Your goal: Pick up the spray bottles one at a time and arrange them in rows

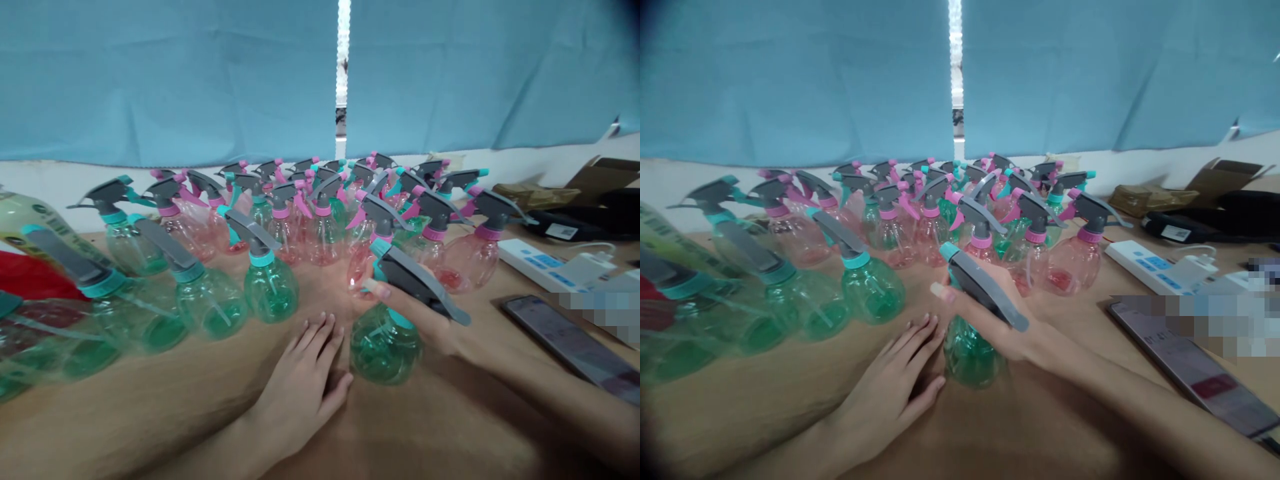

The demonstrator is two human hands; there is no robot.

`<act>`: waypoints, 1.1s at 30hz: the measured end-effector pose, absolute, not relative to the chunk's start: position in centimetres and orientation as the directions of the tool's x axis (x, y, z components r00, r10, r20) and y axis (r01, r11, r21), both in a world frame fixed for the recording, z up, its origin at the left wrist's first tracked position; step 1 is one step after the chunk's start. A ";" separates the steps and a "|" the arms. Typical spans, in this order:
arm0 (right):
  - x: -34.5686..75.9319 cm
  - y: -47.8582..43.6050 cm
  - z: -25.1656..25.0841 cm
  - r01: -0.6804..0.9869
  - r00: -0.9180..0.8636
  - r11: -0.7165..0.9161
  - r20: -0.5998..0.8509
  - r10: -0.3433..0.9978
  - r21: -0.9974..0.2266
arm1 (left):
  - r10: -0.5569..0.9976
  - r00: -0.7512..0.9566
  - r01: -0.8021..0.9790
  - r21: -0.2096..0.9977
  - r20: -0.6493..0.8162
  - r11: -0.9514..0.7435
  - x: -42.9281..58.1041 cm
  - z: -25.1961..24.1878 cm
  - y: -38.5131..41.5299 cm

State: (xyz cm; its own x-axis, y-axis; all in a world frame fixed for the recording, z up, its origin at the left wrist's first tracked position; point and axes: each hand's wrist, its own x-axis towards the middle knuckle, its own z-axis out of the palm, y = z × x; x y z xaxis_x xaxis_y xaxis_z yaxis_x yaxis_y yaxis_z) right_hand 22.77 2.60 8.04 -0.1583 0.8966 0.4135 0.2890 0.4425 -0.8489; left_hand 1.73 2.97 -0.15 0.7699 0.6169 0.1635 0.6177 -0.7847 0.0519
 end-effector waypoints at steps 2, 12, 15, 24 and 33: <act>22.8 2.7 7.7 0.278 -0.162 0.422 0.391 0.906 -0.863 | 0.617 0.770 0.618 0.054 0.162 -0.785 1.7 -0.1 2.9; 22.7 3.7 5.5 0.251 -0.127 0.393 0.373 0.919 -0.884 | 0.612 0.770 0.614 0.049 0.179 -0.788 1.8 -0.2 2.9; 22.8 3.3 6.2 0.275 -0.131 0.408 0.386 0.913 -0.871 | 0.611 0.769 0.614 0.051 0.186 -0.788 1.8 -0.2 2.9; 22.9 2.9 6.5 0.267 -0.149 0.413 0.385 0.911 -0.871 | 0.614 0.772 0.617 0.041 0.163 -0.786 1.8 -0.2 3.0; 22.6 3.0 6.3 0.167 -0.161 0.433 0.409 0.898 -0.886 | 0.606 0.775 0.609 0.046 0.180 -0.792 1.7 -0.3 3.0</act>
State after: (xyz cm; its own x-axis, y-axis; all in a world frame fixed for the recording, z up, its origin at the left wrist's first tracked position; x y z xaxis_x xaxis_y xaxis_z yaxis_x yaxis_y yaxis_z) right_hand 22.58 2.98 6.29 -0.1613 0.8983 0.4088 0.1671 0.4330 -0.8857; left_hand 1.73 3.03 -0.28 0.7746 0.6064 0.1797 0.6091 -0.7917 0.0461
